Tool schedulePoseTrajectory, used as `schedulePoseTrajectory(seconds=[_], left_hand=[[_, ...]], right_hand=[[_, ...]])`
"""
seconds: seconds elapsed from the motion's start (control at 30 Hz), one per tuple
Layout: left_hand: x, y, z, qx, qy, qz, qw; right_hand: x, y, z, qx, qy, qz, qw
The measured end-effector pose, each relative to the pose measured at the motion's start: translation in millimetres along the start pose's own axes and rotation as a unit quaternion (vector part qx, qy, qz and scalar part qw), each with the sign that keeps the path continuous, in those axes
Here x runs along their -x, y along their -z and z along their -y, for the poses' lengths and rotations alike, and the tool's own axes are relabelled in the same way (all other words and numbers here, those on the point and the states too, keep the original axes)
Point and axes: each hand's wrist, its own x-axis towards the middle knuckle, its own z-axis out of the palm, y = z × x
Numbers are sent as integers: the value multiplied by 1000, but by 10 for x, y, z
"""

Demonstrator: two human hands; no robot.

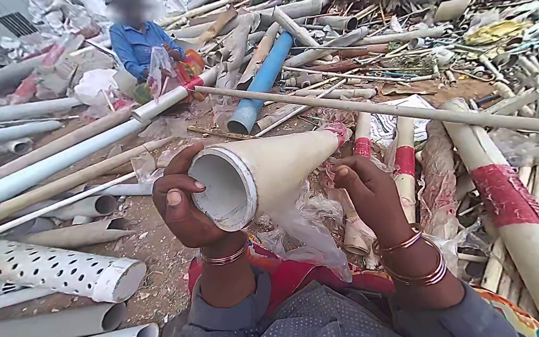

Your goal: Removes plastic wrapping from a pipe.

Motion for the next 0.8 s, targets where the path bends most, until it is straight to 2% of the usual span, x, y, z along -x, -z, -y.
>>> schedulePoseTrajectory(seconds=[0.1,0.23,0.43,0.57,0.7,0.8], left_hand=[[31,9,26,28,1,-13,1000],[62,18,30,36,-3,-4,999],[135,7,-37,13,21,25,999],[144,35,-25,17,33,31,999],[83,140,50,28,25,46,998],[101,134,40,37,28,81,996]], right_hand=[[127,-35,133,-87,149,-17,985],[275,-148,450,-72,269,28,960],[218,-280,680,87,328,0,941],[90,-197,719,146,372,8,916],[-290,101,517,218,332,-16,918],[-613,171,416,261,311,19,914]])
